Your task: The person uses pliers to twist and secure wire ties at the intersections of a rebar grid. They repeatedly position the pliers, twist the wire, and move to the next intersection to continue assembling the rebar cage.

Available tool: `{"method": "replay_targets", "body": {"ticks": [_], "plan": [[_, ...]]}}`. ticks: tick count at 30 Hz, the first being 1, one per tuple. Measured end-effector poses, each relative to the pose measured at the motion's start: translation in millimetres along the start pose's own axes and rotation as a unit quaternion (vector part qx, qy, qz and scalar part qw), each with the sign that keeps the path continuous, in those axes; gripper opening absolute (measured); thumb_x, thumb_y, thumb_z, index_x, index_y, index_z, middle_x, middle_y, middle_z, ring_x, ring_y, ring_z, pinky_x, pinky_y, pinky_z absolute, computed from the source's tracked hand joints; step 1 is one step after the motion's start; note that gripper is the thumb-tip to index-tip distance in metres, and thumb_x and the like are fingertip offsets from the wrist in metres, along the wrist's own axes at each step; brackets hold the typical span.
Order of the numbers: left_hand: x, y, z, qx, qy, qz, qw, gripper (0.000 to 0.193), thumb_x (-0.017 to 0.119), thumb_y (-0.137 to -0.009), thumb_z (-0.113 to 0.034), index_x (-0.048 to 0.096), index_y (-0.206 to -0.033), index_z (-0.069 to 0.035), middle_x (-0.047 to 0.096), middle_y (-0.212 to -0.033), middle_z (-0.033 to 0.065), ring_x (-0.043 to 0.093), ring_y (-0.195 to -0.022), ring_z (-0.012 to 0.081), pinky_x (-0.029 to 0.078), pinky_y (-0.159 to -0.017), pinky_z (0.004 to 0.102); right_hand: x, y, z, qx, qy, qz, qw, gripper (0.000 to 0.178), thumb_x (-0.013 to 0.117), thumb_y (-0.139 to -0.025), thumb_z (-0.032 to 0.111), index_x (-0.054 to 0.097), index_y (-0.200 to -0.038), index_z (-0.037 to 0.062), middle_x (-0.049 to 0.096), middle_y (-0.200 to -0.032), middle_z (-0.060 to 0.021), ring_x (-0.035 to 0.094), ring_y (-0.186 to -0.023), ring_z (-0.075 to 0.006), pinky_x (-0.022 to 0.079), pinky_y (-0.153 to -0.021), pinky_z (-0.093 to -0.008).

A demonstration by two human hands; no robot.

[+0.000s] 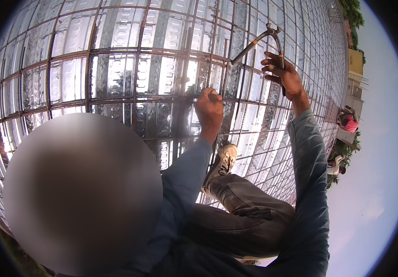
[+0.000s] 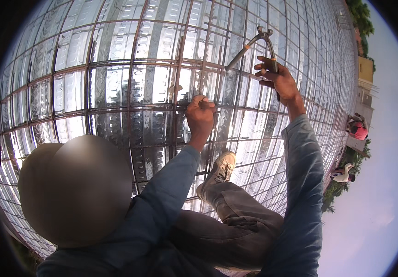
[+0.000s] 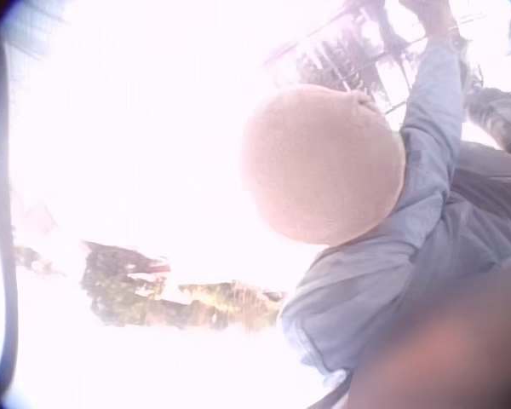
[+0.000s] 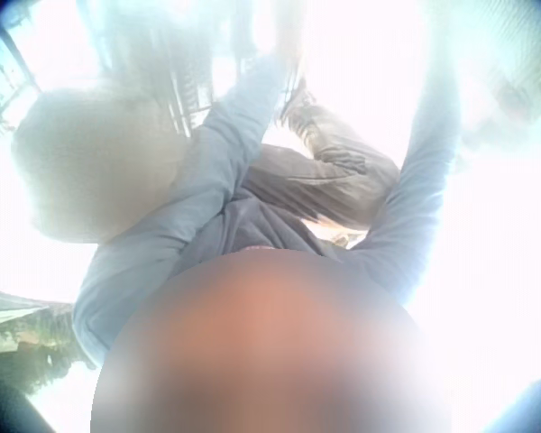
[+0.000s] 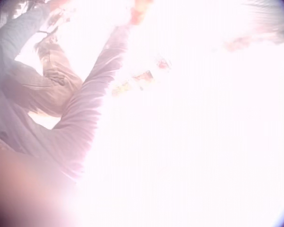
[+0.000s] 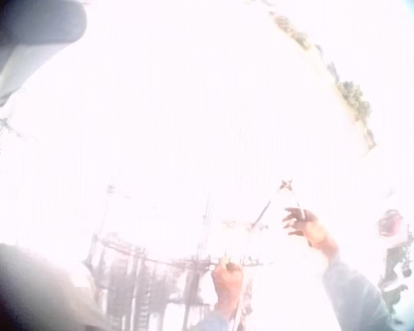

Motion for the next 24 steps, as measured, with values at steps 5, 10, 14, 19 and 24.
{"method": "replay_targets", "body": {"ticks": [5, 10, 14, 19, 24], "plan": [[15.7, -5.0, -48.9, 0.214, -0.255, 0.003, 0.943, 0.019, 0.059, -0.100, -0.021, 0.069, -0.103, -0.005, 0.073, -0.075, 0.0136, 0.071, -0.069, 0.0350, 0.054, -0.070, 0.0457, -65.0, 4.3, -60.6, -0.037, -0.053, 0.001, 0.998, 0.044, 0.064, -0.102, 0.020, 0.058, -0.145, 0.0138, 0.070, -0.126, -0.0004, 0.067, -0.114, -0.0177, 0.055, -0.098, -0.0351], [31.4, -21.2, -64.2, 0.346, -0.294, -0.035, 0.890, 0.021, 0.056, -0.102, -0.020, 0.067, -0.108, -0.003, 0.074, -0.093, 0.0172, 0.071, -0.083, 0.0336, 0.054, -0.073, 0.0436, -168.7, -19.1, -71.4, -0.193, -0.066, -0.103, 0.973, 0.038, 0.065, -0.103, 0.025, 0.062, -0.140, 0.0161, 0.071, -0.124, 0.0004, 0.065, -0.114, -0.0163, 0.052, -0.099, -0.0359], [31.2, -31.2, -47.5, 0.305, -0.214, -0.008, 0.928, 0.022, 0.054, -0.104, -0.019, 0.065, -0.110, -0.001, 0.073, -0.090, 0.0153, 0.071, -0.082, 0.0272, 0.053, -0.072, 0.0396, -200.6, -47.7, -84.5, -0.217, 0.154, -0.280, 0.922, 0.032, 0.063, -0.100, 0.026, 0.068, -0.130, 0.0146, 0.075, -0.112, -0.0103, 0.070, -0.103, -0.0275, 0.054, -0.089, -0.0415], [32.5, -37.1, -42.3, 0.297, -0.173, -0.024, 0.939, 0.023, 0.054, -0.104, -0.020, 0.065, -0.111, -0.001, 0.069, -0.080, 0.0085, 0.063, -0.069, 0.0176, 0.050, -0.068, 0.0349, -170.5, -88.3, -148.4, -0.231, 0.311, -0.318, 0.865, 0.031, 0.065, -0.096, 0.029, 0.070, -0.120, 0.0101, 0.073, -0.106, -0.0222, 0.069, -0.100, -0.0423, 0.055, -0.083, -0.0520], [19.1, -35.3, -47.3, 0.155, -0.178, -0.036, 0.971, 0.029, 0.063, -0.101, -0.027, 0.073, -0.105, 0.000, 0.064, -0.078, 0.0014, 0.056, -0.064, 0.0085, 0.046, -0.058, 0.0290, -80.0, -81.3, -139.2, -0.194, 0.422, -0.175, 0.868, 0.049, 0.072, -0.092, 0.046, 0.071, -0.114, 0.0021, 0.068, -0.108, -0.0243, 0.067, -0.105, -0.0418, 0.055, -0.089, -0.0500]]}}
Point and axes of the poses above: each hand's wrist, its own y-axis away from the middle knuckle, its own x-axis out of the palm, z = x × y, the point moved 9 cm from there along -y, towards the middle knuckle
